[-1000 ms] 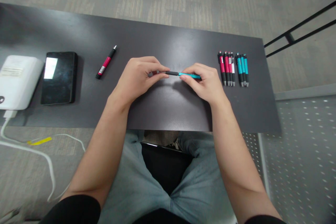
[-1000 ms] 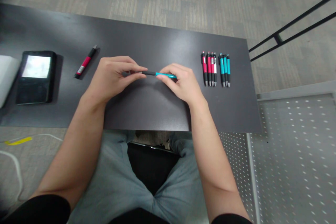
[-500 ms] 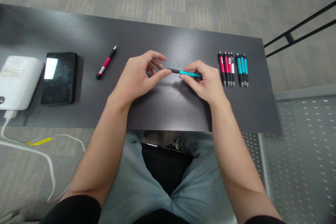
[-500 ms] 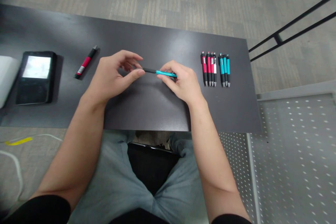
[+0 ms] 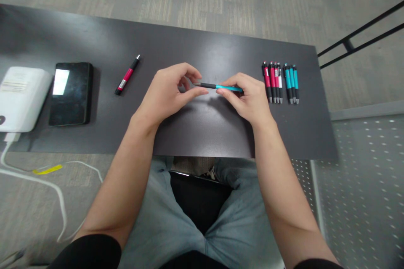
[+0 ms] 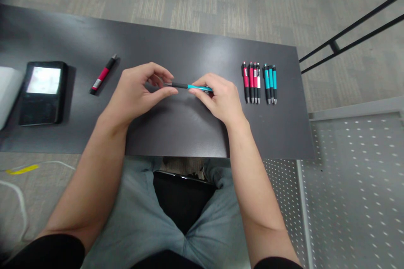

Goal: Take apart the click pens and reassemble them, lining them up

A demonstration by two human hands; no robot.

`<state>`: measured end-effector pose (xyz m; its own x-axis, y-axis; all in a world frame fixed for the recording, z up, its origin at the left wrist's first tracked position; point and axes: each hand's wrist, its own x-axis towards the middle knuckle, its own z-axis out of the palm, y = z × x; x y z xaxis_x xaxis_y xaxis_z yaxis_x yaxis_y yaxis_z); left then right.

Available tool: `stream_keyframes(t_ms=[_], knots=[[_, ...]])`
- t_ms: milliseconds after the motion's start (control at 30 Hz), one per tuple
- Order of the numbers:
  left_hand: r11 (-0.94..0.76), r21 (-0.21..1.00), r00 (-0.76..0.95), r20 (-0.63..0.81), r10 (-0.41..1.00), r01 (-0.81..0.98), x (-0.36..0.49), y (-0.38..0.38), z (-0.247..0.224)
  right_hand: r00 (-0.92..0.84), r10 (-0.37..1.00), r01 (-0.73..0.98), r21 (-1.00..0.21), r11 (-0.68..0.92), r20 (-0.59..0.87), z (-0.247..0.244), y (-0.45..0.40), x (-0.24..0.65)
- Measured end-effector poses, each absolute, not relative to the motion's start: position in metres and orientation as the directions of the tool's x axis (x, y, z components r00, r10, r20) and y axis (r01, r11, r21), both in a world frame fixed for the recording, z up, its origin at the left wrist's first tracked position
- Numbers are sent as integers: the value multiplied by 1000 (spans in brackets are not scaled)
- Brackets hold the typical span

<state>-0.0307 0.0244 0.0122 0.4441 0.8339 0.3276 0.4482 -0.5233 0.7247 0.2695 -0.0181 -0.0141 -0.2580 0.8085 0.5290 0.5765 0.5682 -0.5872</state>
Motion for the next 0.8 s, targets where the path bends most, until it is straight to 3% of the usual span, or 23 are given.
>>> stream_keyframes(t_ms=[133,333,500,800], knots=[[-516,713,480,281,831,474,-31,24,14,-255,789,557,-582,593,560,-13,-18,268],[-584,680,472,377,797,443,-31,25,13,-254,804,549,-604,578,538,-13,-18,270],[-539,706,473,320,821,459,-32,25,9,-240,803,551,-605,575,545,-14,-19,269],[-581,677,483,363,797,451,-32,25,11,-257,823,602,-583,546,506,-17,-18,273]])
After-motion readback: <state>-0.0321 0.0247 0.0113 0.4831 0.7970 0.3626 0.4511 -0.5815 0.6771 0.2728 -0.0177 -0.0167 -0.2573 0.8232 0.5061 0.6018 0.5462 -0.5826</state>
